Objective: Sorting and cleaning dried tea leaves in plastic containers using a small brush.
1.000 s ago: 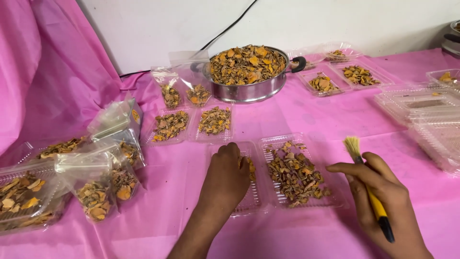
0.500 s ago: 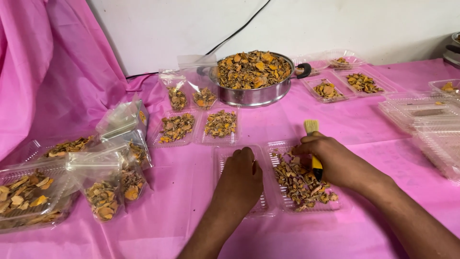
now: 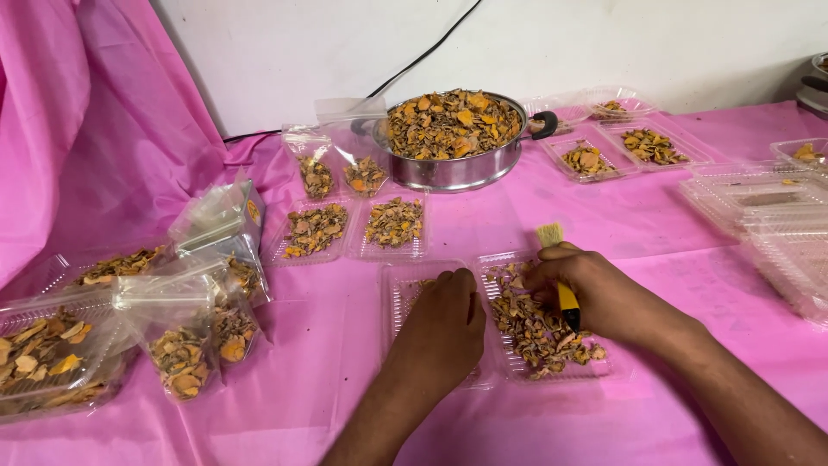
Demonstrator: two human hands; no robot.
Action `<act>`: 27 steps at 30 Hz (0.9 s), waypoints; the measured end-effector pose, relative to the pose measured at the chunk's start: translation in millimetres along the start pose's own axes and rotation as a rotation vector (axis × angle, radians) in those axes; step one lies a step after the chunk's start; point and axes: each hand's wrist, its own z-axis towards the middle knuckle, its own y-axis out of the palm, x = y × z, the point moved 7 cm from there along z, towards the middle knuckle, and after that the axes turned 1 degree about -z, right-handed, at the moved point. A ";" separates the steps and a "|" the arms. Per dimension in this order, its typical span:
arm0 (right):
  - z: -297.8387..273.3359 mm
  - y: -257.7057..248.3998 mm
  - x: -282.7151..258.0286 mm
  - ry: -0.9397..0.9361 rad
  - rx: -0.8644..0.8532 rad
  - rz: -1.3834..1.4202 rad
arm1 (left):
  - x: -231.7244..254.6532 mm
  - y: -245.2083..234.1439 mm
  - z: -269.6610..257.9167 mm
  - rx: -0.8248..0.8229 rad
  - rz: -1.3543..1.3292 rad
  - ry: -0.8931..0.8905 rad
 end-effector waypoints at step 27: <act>-38.9 -32.2 -41.3 -0.081 0.346 0.439 | 28.3 8.0 -7.5 -0.108 -0.080 0.089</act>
